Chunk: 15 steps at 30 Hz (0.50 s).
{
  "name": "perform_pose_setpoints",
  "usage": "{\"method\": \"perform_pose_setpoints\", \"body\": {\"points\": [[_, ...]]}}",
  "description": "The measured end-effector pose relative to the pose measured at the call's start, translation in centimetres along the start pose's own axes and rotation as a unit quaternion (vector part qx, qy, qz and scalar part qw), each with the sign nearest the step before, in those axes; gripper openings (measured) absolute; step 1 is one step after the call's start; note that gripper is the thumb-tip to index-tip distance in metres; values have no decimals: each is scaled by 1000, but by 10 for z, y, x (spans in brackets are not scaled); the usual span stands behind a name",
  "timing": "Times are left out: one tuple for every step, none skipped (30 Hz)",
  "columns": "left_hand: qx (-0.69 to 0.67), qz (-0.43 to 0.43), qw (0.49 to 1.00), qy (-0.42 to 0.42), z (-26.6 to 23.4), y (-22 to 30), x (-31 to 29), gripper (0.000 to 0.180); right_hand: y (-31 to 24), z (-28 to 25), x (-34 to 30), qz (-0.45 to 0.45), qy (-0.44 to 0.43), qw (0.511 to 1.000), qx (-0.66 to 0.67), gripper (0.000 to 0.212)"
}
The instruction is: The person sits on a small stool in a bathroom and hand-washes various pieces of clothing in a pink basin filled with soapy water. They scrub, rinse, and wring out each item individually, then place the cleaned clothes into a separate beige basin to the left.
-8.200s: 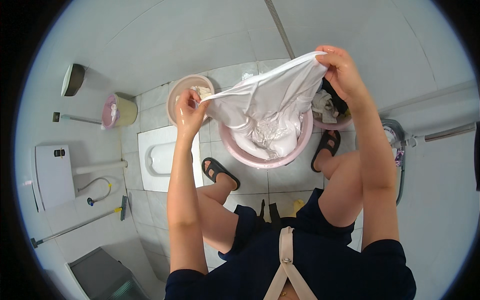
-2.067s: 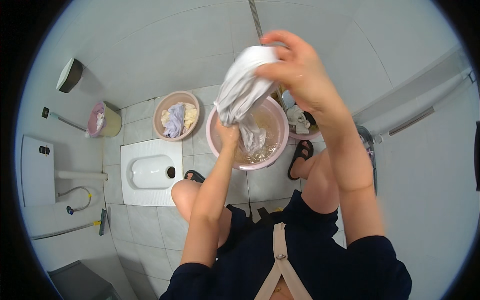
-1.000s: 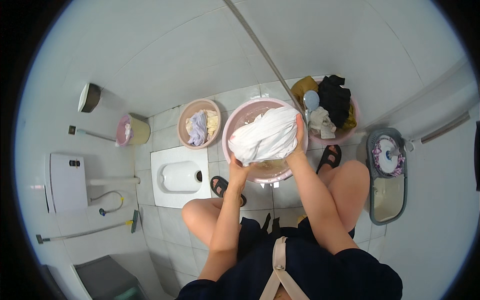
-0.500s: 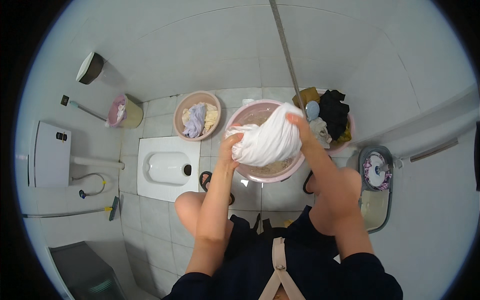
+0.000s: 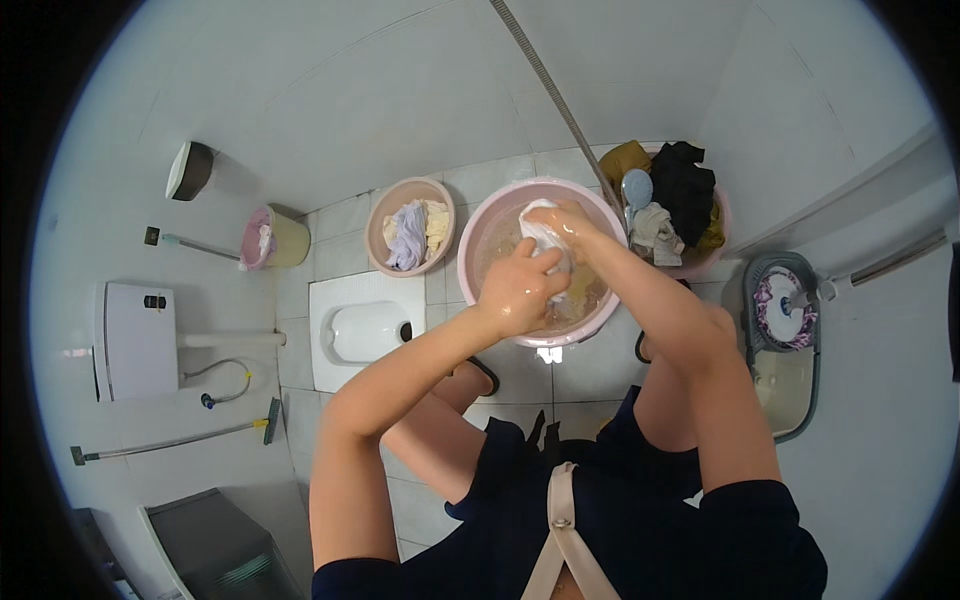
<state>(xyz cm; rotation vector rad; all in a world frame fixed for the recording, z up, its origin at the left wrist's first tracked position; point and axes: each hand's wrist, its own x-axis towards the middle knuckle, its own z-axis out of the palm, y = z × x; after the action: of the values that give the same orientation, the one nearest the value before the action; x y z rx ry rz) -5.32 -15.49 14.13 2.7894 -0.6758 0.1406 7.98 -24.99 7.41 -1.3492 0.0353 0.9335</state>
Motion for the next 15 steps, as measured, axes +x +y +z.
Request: {"method": "perform_pose_setpoints", "body": {"points": [[11,14,1000,-20,3,1,-6,31,14,2,-4,-23,24,999,-27,44],[24,37,998,-36,1,0,-4,30,14,0,-7,-29,4,999,14,48],[25,71,997,10,-4,-4,-5,30,14,-1,-8,-36,-15,998,55,52],[35,96,994,24,-10,-9,-3,29,12,-4,-9,-42,-35,994,96,56],[43,115,992,40,-17,-9,-2,28,6,-10,-11,-49,-104,986,120,61],[50,134,988,56,-22,-9,-1,27,0,-17,-15,-39,-155,978,137,60],[79,165,981,66,-23,-10,1,24,-6,-24,-19,-29,-206,966,154,60],[88,180,977,74,-23,-10,0,23,-10,-28,-22,-19,-258,951,171,59],[96,196,972,82,-21,-11,-1,22,-9,-29,-21,-25,-265,951,159,62],[105,211,968,90,-17,-13,-3,22,-9,-29,-23,-25,-238,962,130,63],[101,213,967,98,-13,-18,-7,27,-10,-25,-28,-27,-210,972,103,64],[96,217,966,106,-8,-19,-11,32,-12,-24,-31,-29,-180,980,76,65],[91,222,964,113,-4,-20,-15,38,-4,-22,-21,-64,-122,990,38,65],[65,176,974,126,-3,-17,-17,38,-6,-18,-22,-98,-89,991,30,60],[39,129,981,140,-2,-13,-19,39,-9,-14,-25,-132,-56,989,21,55]]}}
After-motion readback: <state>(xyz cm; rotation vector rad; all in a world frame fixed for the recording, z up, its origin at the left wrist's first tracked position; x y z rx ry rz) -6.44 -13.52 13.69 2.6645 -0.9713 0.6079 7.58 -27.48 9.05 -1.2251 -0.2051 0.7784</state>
